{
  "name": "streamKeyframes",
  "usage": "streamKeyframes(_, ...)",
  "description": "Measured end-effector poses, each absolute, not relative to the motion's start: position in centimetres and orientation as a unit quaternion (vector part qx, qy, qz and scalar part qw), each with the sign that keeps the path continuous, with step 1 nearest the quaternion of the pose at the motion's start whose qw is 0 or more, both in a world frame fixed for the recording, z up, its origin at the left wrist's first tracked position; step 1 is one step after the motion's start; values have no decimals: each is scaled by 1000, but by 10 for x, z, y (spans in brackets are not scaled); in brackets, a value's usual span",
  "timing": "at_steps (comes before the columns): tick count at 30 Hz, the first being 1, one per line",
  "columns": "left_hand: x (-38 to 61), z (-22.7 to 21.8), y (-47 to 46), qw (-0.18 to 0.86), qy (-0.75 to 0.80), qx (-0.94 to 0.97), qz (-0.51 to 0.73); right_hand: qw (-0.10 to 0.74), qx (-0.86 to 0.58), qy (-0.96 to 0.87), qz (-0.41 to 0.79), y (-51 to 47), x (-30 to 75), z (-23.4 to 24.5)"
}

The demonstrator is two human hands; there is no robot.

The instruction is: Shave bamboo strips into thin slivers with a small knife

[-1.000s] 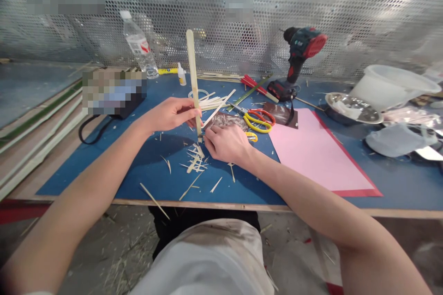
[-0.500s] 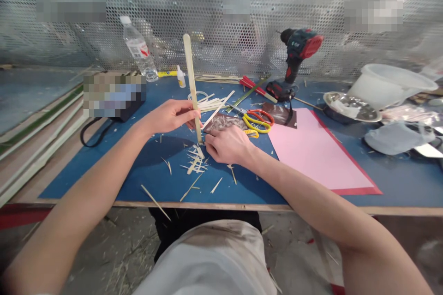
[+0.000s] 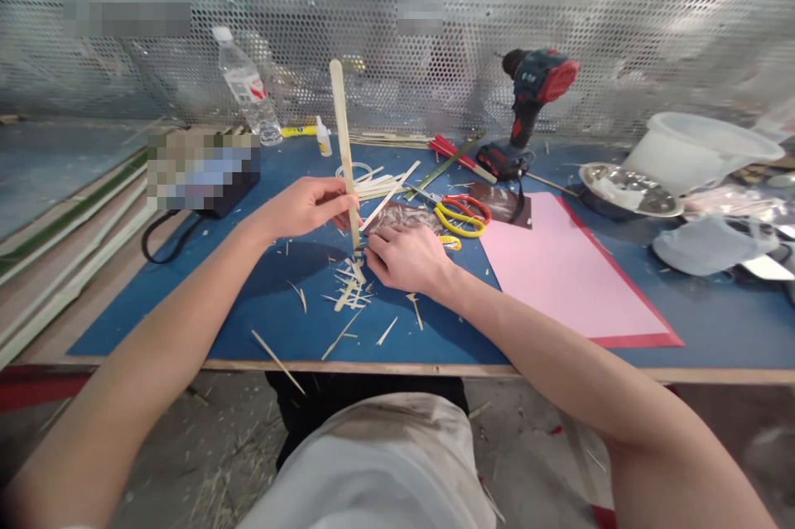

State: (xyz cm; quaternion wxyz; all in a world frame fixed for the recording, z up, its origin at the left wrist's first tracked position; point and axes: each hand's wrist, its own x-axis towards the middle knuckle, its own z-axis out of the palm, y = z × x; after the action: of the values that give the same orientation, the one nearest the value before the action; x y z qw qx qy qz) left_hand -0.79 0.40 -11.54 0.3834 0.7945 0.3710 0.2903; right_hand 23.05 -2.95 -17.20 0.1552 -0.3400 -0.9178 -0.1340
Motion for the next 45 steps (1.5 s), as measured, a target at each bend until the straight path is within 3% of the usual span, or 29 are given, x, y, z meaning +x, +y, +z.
streamKeyframes(17,-13,-135,22,472,349,747,312,66,-381,-915,-113,-39,221,-162)
streamKeyframes(32,-17,-138,26,478,340,746,314,33,-376,-918,-122,-34,221,-154)
streamKeyframes(45,-15,-137,26,473,348,747,312,119,-385,-907,-123,-33,229,-172)
